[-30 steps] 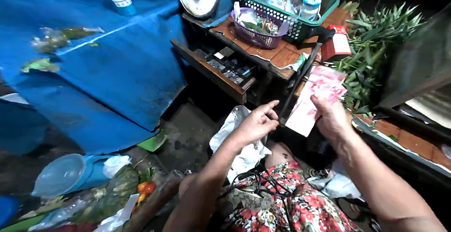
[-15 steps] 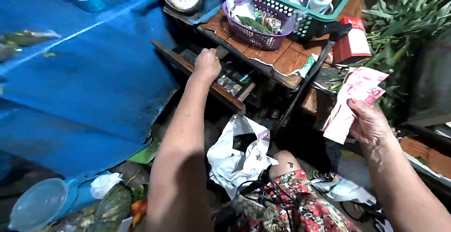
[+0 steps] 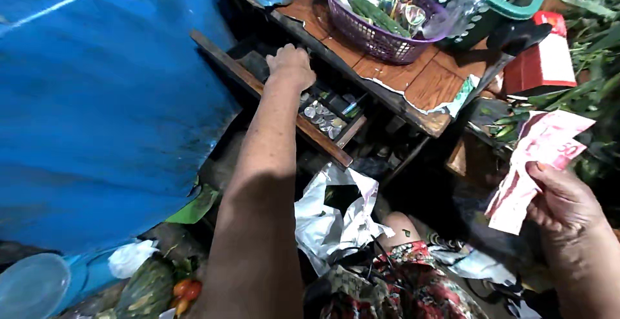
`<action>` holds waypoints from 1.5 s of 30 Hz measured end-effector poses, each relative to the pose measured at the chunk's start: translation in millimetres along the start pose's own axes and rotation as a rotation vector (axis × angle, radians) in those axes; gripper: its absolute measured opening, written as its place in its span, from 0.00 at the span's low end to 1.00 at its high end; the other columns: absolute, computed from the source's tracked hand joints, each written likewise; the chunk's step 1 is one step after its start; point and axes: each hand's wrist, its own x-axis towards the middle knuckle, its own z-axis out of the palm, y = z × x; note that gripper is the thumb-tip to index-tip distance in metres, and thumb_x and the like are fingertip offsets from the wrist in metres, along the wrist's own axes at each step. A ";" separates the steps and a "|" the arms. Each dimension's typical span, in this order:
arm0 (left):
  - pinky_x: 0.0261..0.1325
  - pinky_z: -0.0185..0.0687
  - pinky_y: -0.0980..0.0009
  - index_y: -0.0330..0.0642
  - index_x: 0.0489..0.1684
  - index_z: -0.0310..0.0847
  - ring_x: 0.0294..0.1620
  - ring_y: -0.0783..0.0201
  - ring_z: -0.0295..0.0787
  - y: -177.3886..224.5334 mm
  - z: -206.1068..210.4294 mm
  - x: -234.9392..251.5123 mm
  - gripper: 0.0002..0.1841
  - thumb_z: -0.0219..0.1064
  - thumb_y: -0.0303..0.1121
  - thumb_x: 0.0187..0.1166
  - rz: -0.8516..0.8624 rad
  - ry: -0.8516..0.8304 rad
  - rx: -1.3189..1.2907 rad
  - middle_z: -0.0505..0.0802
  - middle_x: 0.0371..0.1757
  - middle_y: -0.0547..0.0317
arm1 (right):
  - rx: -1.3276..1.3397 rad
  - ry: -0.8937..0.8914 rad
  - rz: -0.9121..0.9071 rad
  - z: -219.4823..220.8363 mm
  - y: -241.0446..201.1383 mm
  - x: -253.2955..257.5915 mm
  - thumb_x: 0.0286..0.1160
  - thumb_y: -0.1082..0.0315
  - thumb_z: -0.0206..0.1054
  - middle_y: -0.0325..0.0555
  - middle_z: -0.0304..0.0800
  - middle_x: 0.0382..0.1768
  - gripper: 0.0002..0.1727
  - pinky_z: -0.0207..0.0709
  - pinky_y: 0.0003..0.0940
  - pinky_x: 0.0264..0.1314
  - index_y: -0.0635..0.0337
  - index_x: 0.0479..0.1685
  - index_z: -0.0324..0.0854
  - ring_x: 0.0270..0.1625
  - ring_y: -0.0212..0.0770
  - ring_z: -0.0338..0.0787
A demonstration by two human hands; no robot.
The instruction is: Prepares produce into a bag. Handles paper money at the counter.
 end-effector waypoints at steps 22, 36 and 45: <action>0.64 0.76 0.29 0.32 0.65 0.79 0.60 0.30 0.87 -23.9 -42.3 -98.3 0.18 0.51 0.35 0.92 0.034 0.202 -0.313 0.87 0.60 0.27 | -0.047 -0.081 0.035 8.6 -6.3 1.8 0.74 0.70 0.62 0.39 0.96 0.36 0.11 0.92 0.29 0.45 0.49 0.51 0.83 0.38 0.30 0.95; 0.59 0.82 0.77 0.33 0.45 0.87 0.56 0.75 0.84 17.3 65.5 -314.9 0.07 0.68 0.28 0.79 0.317 0.615 -1.111 0.89 0.54 0.59 | 0.011 -0.117 -0.020 8.7 -0.2 -4.0 0.81 0.69 0.62 0.46 0.93 0.45 0.15 0.91 0.40 0.52 0.57 0.64 0.74 0.45 0.39 0.94; 0.59 0.81 0.80 0.34 0.45 0.92 0.55 0.70 0.82 80.9 77.8 -389.0 0.07 0.71 0.27 0.78 0.575 0.832 -0.861 0.83 0.59 0.47 | 0.195 -0.105 0.006 61.2 9.2 -148.0 0.83 0.61 0.65 0.44 0.93 0.40 0.13 0.91 0.36 0.43 0.53 0.61 0.77 0.38 0.37 0.94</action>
